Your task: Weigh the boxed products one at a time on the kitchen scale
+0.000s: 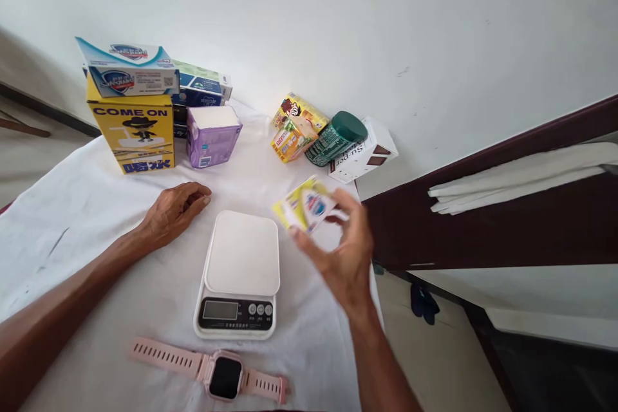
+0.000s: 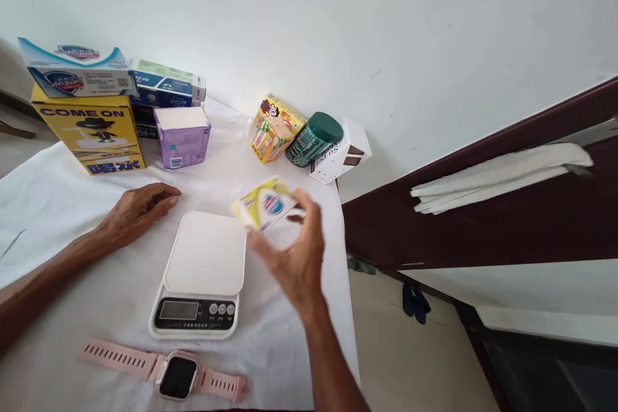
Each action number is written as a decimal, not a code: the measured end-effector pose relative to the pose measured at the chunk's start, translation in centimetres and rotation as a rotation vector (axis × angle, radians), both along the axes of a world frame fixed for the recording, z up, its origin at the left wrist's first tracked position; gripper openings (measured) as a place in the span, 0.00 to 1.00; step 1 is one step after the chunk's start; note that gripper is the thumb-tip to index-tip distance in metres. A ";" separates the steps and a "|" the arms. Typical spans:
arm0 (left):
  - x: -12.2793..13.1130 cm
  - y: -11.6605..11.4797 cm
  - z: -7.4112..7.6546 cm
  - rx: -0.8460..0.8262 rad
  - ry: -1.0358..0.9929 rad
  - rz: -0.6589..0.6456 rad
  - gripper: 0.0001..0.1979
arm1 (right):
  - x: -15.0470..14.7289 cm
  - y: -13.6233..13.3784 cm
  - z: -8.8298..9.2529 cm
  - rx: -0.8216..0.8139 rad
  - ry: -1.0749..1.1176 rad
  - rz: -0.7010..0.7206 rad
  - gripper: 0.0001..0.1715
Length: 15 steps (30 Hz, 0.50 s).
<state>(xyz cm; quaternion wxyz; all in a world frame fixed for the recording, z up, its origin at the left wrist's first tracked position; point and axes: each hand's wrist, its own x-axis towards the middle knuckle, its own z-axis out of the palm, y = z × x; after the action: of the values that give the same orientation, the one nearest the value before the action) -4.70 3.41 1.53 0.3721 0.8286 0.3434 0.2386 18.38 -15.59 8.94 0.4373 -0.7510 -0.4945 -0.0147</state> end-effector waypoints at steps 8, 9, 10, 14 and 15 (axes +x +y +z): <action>0.1 0.2 -0.5 -0.009 0.008 0.008 0.22 | 17.0 11.9 5.5 0.027 -0.204 -0.479 0.43; 0.1 0.3 -0.6 -0.008 0.006 0.007 0.22 | 18.0 13.3 5.8 -0.015 -0.197 -0.515 0.42; 0.1 0.3 -0.7 -0.009 0.004 0.006 0.22 | 18.9 14.5 5.9 -0.057 -0.189 -0.549 0.42; 0.2 0.4 -0.7 -0.019 -0.027 0.004 0.20 | 21.6 17.8 4.9 -0.191 -0.223 -0.625 0.45; 0.2 0.4 -0.7 -0.022 -0.034 0.004 0.19 | 22.2 18.2 4.5 -0.206 -0.262 -0.607 0.45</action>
<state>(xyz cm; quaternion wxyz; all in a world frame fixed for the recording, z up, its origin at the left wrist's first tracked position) -4.50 3.78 0.83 0.3866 0.8197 0.3412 0.2495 40.59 2.62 13.45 0.2677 -0.8958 -0.2992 -0.1905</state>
